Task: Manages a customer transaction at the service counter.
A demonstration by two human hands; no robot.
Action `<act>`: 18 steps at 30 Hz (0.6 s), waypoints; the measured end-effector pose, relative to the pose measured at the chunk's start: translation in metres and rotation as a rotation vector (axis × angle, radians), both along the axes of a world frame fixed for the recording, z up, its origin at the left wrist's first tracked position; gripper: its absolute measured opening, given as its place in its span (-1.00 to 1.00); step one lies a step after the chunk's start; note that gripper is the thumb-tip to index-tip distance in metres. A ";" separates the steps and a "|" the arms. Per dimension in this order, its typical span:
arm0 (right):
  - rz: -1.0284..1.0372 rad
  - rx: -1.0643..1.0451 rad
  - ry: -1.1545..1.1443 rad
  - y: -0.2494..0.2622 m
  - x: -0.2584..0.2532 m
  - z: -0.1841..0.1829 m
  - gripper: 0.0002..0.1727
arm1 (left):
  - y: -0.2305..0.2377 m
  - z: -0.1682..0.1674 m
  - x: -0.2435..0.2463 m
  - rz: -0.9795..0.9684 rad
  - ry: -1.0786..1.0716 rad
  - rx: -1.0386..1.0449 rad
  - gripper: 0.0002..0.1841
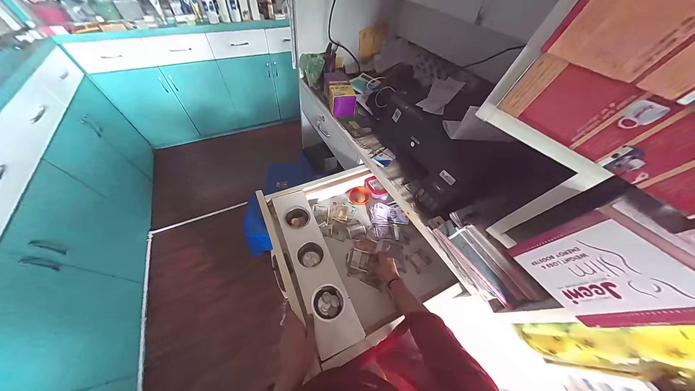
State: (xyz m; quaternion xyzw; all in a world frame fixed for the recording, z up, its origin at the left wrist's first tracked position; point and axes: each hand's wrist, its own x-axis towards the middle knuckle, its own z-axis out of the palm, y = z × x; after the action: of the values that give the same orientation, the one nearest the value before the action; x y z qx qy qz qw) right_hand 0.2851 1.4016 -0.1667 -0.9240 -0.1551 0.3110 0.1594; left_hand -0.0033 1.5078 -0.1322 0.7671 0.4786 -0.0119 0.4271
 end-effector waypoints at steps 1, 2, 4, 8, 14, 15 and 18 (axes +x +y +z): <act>0.025 -0.007 -0.009 -0.003 0.001 0.002 -0.46 | 0.000 0.000 0.000 -0.008 0.007 0.003 -0.17; 0.037 -0.019 -0.026 -0.005 0.004 0.003 -0.52 | 0.000 0.002 0.001 -0.015 0.025 0.002 -0.17; 0.001 -0.086 -0.051 -0.007 0.005 0.011 -0.56 | 0.000 0.004 0.002 -0.022 0.060 -0.007 -0.16; -0.185 -0.092 -0.099 -0.001 0.008 0.024 -0.51 | 0.000 0.003 0.002 -0.030 0.037 0.015 -0.16; -0.114 -0.111 -0.155 0.025 0.028 0.011 -0.52 | 0.003 0.006 0.001 -0.051 0.023 0.008 -0.08; -0.091 -0.121 -0.166 0.027 0.031 0.009 -0.53 | 0.006 0.006 -0.003 -0.078 0.016 -0.003 -0.04; -0.124 -0.070 -0.233 0.026 0.032 0.024 -0.58 | 0.019 -0.007 -0.022 -0.179 -0.151 -0.061 -0.06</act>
State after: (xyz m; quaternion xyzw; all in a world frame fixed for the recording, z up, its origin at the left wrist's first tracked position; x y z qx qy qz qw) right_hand 0.3173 1.4278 -0.1428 -0.9666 -0.1044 0.1964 0.1270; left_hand -0.0258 1.5268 -0.1397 0.7922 0.3739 -0.0068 0.4822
